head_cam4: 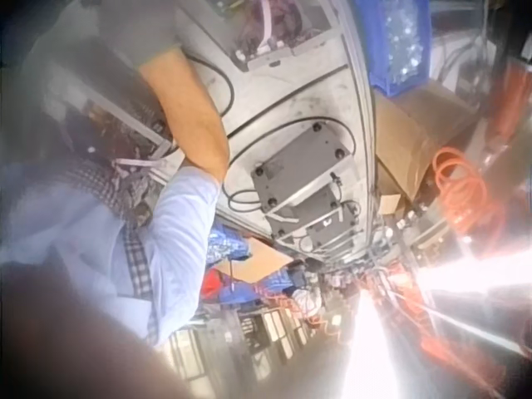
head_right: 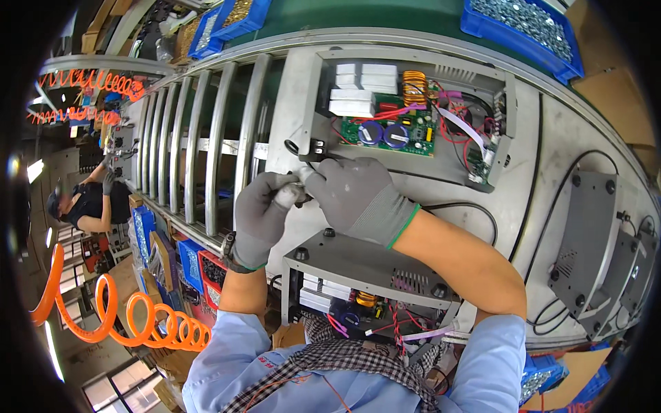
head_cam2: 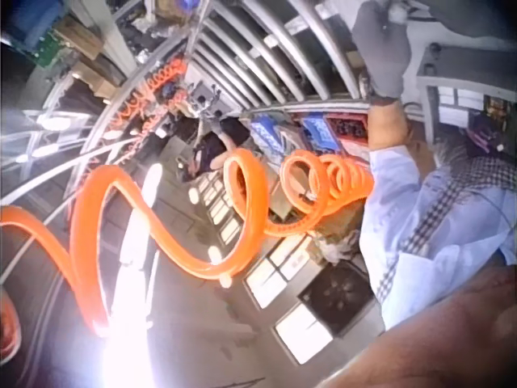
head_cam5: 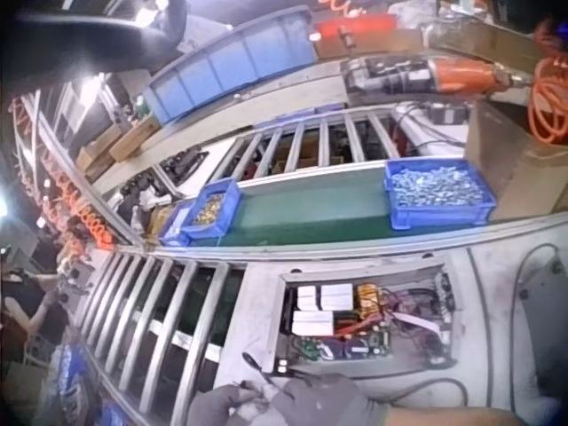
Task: The person uses a pneumatic screwdriver to fasten screws into a metal chassis, then opens the unit to connect and organize internal wires and connectors. The person handles screws, a screwdriver, and various cables while working at a factory assembly station.
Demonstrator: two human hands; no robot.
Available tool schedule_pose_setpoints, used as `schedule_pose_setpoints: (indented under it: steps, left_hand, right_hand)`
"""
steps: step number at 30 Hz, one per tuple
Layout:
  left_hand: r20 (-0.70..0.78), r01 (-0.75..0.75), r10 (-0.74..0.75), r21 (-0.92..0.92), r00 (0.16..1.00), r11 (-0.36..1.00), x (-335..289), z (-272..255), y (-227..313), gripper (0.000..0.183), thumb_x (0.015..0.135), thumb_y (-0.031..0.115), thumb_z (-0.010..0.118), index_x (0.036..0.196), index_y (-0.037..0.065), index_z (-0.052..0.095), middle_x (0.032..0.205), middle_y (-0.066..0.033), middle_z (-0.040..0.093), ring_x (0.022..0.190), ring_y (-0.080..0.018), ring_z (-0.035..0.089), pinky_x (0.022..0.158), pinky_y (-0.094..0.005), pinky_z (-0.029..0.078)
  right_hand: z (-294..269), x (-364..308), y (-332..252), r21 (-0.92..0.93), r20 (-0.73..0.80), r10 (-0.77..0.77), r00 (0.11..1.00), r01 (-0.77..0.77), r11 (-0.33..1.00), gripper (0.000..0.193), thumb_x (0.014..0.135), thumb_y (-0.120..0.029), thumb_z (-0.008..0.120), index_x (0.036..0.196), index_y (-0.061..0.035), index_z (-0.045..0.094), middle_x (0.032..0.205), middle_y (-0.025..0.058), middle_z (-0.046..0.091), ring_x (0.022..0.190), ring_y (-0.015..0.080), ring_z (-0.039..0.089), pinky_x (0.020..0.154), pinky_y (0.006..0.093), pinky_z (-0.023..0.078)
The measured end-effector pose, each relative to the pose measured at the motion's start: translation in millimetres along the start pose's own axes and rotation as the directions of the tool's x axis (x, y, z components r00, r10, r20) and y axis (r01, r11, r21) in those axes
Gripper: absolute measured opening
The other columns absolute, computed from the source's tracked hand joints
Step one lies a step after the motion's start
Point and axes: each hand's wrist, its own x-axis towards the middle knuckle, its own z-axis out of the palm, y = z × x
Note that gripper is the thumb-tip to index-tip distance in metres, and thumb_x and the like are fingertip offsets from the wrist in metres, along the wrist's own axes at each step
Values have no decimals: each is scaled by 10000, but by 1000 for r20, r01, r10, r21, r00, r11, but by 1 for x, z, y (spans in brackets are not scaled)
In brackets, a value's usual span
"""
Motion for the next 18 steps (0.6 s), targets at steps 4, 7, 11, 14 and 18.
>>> schedule_pose_setpoints:
  steps: [4,7,11,14,18]
  left_hand:
    - [62,179,-168,-396,984,901,6,14,-1,135,956,93,510,890,-17,552,742,-62,608,705,-104,580,679,-254,489]
    - [75,187,-171,-363,982,913,10,20,-1,109,953,90,539,899,-4,536,757,-61,604,710,-106,586,679,-255,497]
    - [21,92,-90,-198,996,976,12,20,-17,316,877,232,713,968,-25,553,809,-79,652,734,-102,606,663,-232,494]
    - [-257,-8,30,87,966,996,20,20,-25,455,824,238,769,1096,-57,553,849,-74,648,681,-79,570,597,-203,471]
    - [-273,-53,86,126,958,991,28,28,-23,471,819,109,738,1216,-57,545,928,-71,624,668,-66,547,589,-206,458]
  right_hand:
    - [13,-9,15,-27,-145,-55,988,52,998,137,754,-190,612,866,-119,644,703,31,532,595,176,589,486,336,461]
    - [12,-10,21,-106,-131,-147,980,134,985,76,728,-200,603,748,-127,613,671,24,518,599,189,582,487,342,442]
    - [1,-8,38,-197,-128,-98,987,72,978,93,669,-203,623,719,-127,605,661,21,518,589,196,561,495,345,415]
    - [2,-6,45,-223,-74,4,997,-20,975,115,662,-200,629,737,-117,601,671,24,519,595,192,564,514,339,420]
    - [3,-1,44,-213,-75,30,997,-46,976,118,664,-189,630,746,-111,598,660,31,513,609,190,583,538,341,442]
